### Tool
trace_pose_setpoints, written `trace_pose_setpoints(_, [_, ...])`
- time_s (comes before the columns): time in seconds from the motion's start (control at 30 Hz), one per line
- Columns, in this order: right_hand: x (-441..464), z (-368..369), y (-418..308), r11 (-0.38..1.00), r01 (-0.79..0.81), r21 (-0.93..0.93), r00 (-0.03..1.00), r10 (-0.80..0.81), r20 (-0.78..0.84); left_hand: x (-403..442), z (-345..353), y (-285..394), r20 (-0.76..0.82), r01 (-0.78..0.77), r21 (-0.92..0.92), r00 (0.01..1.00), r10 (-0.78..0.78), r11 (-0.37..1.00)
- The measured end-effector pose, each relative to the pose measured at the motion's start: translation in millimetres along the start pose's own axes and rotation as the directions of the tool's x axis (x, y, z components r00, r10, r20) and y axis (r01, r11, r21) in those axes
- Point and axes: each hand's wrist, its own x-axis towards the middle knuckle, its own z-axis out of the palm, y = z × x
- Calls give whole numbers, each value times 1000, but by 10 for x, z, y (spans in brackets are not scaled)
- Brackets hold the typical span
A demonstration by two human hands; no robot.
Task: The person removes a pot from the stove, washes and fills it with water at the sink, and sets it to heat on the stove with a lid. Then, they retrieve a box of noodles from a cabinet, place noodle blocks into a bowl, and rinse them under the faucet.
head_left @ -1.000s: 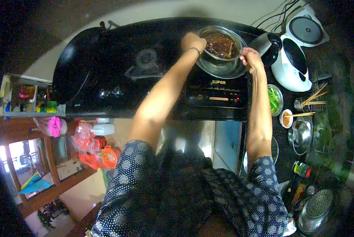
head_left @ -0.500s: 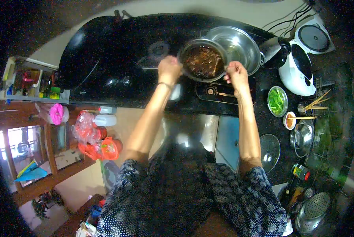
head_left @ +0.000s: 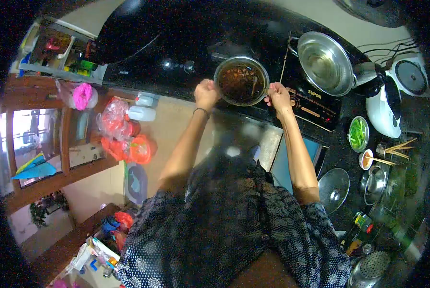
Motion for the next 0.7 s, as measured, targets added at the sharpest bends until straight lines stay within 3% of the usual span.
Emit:
trace_pose_setpoints(0.03, [20, 38, 39, 1000, -1, 0, 1000, 1, 3, 62, 2, -137, -25, 11, -52, 1000, -12, 999])
trace_pose_setpoints(0.07, [43, 63, 75, 1000, -10, 8, 1000, 10, 17, 148, -5, -300, -22, -12, 14, 1000, 12, 1000])
trace_pose_setpoints(0.17, [103, 107, 212, 998, -39, 44, 999, 38, 33, 161, -11, -280, -55, 50, 126, 998, -43, 991])
trace_pose_setpoints(0.3, [33, 91, 200, 995, -79, 55, 996, 77, 39, 177, -4, -140, -5, 72, 104, 997, -72, 992])
trace_pose_setpoints(0.37, [-105, 46, 98, 996, -86, -11, 996, 86, 30, 398, 28, -464, -1, -28, 74, 1000, 29, 997])
trace_pose_setpoints(0.4, [-167, -8, 39, 993, -84, -84, 996, 87, 27, 328, -12, -284, -56, -126, 250, 988, 144, 960])
trace_pose_setpoints(0.43, [-220, -103, 0, 993, -86, -77, 996, 86, 6, 258, -23, -83, -84, -63, 287, 992, 91, 956])
trace_pose_setpoints(0.5, [-327, -352, -74, 969, 23, -247, 998, -8, 60, 337, 7, -127, -178, -113, 350, 967, 184, 930])
trace_pose_setpoints(0.57, [-375, -694, -69, 951, 206, -230, 973, -224, -53, 305, 73, 168, -242, -225, 379, 912, 331, 898])
trace_pose_setpoints(0.6, [-373, -923, -107, 934, 292, -205, 940, -320, -121, 259, 120, 413, -213, -234, 385, 919, 333, 893])
trace_pose_setpoints(0.63, [-478, -1123, -347, 917, 294, -268, 914, -352, -203, 247, 212, 583, -192, -314, 399, 890, 414, 861])
trace_pose_setpoints(0.67, [-405, -1380, -411, 901, 363, -238, 859, -422, -291, 252, 327, 726, -160, -344, 286, 903, 399, 894])
trace_pose_setpoints(0.7, [-297, -1698, -415, 820, 375, -433, 732, -548, -405, 290, 477, 838, -129, -366, 167, 912, 389, 915])
